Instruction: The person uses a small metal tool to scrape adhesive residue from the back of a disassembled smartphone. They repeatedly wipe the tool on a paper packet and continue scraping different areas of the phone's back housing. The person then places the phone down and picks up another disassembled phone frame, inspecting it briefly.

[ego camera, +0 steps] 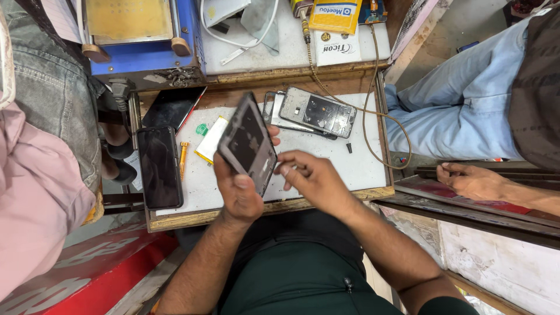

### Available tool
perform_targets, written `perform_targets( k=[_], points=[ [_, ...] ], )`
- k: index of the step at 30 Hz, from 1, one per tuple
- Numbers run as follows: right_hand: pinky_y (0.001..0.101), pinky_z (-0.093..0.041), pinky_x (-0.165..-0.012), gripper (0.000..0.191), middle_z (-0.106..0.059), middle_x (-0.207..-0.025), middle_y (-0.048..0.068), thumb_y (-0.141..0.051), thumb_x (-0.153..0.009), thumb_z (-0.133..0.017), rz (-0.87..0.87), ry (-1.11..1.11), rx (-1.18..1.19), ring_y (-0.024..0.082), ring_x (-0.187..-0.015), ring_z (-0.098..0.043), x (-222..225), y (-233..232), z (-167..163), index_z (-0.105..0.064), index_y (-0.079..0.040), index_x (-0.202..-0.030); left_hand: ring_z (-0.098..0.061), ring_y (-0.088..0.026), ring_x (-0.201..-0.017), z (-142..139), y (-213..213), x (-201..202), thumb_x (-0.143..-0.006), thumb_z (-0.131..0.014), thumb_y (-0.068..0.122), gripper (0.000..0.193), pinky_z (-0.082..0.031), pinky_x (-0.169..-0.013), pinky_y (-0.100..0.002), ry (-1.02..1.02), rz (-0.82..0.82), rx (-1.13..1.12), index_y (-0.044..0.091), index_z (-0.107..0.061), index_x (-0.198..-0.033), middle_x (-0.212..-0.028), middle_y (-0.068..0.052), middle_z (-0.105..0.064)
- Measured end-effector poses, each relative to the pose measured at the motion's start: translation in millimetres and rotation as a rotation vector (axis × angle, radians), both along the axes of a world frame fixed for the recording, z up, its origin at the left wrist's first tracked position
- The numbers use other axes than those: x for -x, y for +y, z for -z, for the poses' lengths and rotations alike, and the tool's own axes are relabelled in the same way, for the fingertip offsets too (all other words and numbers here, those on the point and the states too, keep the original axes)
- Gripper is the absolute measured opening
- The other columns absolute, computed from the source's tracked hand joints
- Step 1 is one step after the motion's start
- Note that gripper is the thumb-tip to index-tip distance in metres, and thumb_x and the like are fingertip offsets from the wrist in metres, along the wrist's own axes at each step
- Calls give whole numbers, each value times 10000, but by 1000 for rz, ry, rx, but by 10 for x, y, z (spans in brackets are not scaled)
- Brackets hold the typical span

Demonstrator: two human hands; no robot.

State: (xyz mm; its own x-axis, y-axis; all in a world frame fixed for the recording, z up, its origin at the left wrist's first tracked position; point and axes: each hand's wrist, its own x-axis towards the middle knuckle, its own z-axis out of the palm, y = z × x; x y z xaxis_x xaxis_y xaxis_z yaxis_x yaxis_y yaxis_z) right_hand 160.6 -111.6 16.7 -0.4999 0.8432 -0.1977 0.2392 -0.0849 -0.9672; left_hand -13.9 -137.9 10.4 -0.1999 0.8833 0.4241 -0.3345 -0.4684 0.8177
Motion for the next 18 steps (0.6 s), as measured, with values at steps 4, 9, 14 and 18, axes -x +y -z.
perform_targets(
  k=[4, 9, 14, 18],
  points=[
    [258, -577, -648, 129, -732, -877, 59, -107, -1018, -651, 34, -51, 32, 116, -729, -699, 31, 152, 15, -705, -20, -1097, -617, -287, -1315, 78, 7, -30, -1131, -471, 540, 630, -573, -1120, -406, 228, -19, -198, 105, -350, -1572, -1511, -224, -485],
    [324, -602, -617, 200, -749, -833, 95, -100, -782, -770, -3, -451, -354, 216, -737, -770, 41, 156, 48, -694, -26, -951, -538, -365, -1437, 219, 3, -92, -1130, -479, 466, 542, -526, -1157, -437, 493, -89, -323, 132, -389, -1548, -1556, -253, -420],
    [400, -597, -589, 196, -728, -793, 116, -147, -750, -814, -75, -571, -510, 308, -728, -746, 92, 112, 51, -690, -52, -868, -493, -381, -1471, 325, 4, -154, -1126, -509, 447, 538, -514, -1186, -456, 541, -91, -361, 127, -391, -1542, -1554, -271, -394],
    [396, -602, -584, 252, -719, -801, 124, -123, -711, -837, 6, -519, -506, 299, -709, -740, 143, 127, -2, -674, -36, -883, -491, -381, -1464, 352, 5, -132, -1127, -491, 452, 538, -509, -1180, -469, 532, -120, -388, 122, -381, -1536, -1538, -276, -395]
  ],
)
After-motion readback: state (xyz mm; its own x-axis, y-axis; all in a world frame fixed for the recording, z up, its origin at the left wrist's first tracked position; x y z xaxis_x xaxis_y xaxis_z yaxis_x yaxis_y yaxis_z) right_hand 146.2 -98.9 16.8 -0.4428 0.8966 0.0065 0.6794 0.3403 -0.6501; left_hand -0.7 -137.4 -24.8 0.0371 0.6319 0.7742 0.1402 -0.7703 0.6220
